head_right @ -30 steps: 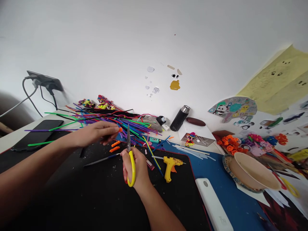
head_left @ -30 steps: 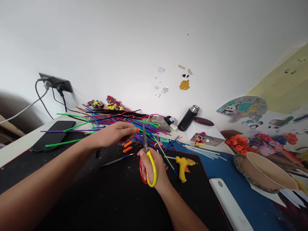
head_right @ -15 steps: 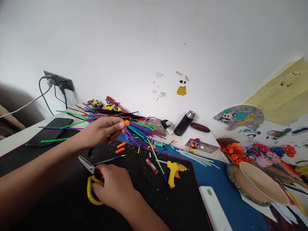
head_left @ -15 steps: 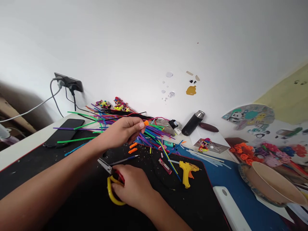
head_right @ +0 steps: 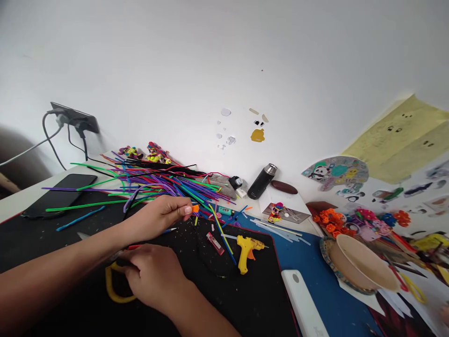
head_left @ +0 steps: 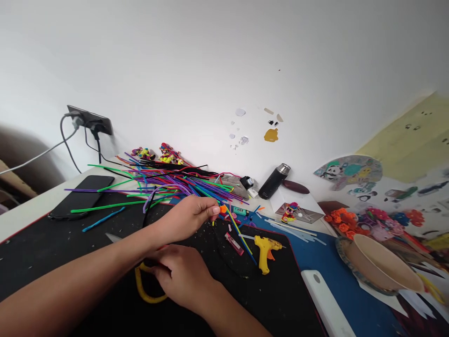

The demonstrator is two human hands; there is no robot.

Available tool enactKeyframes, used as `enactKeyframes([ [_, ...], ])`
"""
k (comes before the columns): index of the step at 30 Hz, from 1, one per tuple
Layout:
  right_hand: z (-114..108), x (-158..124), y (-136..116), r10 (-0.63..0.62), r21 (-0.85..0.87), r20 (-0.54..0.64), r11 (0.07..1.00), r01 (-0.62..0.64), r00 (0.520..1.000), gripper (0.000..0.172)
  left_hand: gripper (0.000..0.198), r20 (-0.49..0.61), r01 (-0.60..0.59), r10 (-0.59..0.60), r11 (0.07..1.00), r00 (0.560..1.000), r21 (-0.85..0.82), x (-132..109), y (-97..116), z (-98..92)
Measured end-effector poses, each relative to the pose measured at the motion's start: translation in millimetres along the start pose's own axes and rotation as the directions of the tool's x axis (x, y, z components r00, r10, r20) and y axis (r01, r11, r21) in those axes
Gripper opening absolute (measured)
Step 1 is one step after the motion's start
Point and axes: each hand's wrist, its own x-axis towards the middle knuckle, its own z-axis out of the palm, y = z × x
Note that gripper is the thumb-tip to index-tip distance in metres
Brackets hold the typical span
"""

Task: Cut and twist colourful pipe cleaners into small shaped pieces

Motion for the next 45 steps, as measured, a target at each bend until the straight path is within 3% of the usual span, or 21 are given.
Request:
enactKeyframes([
  [4,-7.5,-10.5,10.4,0.015,0.135,-0.107,0.991,-0.001,0.994,0.028,0.048,-0.037,0.048,-0.048,0.999,0.998,-0.001,2.3,-5.7,-2.5],
  [8,-17.6,-15.8,18.6,0.156,0.277,-0.220,0.956,-0.092,0.963,0.020,0.048,-0.024,0.039,-0.038,0.999,0.999,0.012,3.9,-9.3,-1.3],
  [10,-18.7,-14.5,16.1,0.149,0.282,-0.189,0.955,-0.092,0.971,0.022,0.049,-0.010,0.040,-0.040,0.999,0.999,0.015,4.3,-9.1,1.2],
  [16,-8.2,-10.5,2.6,-0.064,0.070,0.032,0.996,0.062,0.997,0.032,0.051,0.053,0.057,-0.057,0.998,0.997,0.012,4.5,-9.4,5.0],
  [20,-5.8,-9.6,4.7,-0.033,0.007,-0.004,0.999,0.033,0.999,0.027,0.052,0.069,0.074,-0.075,0.997,0.995,0.012,5.5,-14.2,7.1],
  [25,-4.1,-5.7,1.3,0.046,0.130,-0.034,0.991,-0.041,0.998,0.025,0.052,0.062,0.049,-0.050,0.998,0.997,0.025,7.3,-15.9,10.5],
  [31,3.2,-4.4,-3.6,-0.066,0.297,0.010,0.953,0.060,0.998,0.035,0.051,0.082,0.042,-0.046,0.998,0.996,0.048,7.6,-16.1,11.5],
  [40,-5.3,-10.5,-3.5,0.084,0.437,-0.106,0.899,-0.029,0.991,0.021,0.051,0.071,0.028,-0.032,0.998,0.997,0.061,6.9,-16.7,9.8],
  [43,-17.0,-15.0,7.7,0.238,0.565,-0.196,0.820,-0.089,0.951,0.020,0.050,0.044,0.027,-0.030,0.997,0.999,0.068,6.4,-17.0,7.6],
  [45,-26.2,-14.9,19.2,0.340,0.668,-0.227,0.736,-0.109,0.913,0.029,0.049,0.046,0.034,-0.037,0.997,0.998,0.070,6.3,-18.2,6.8],
])
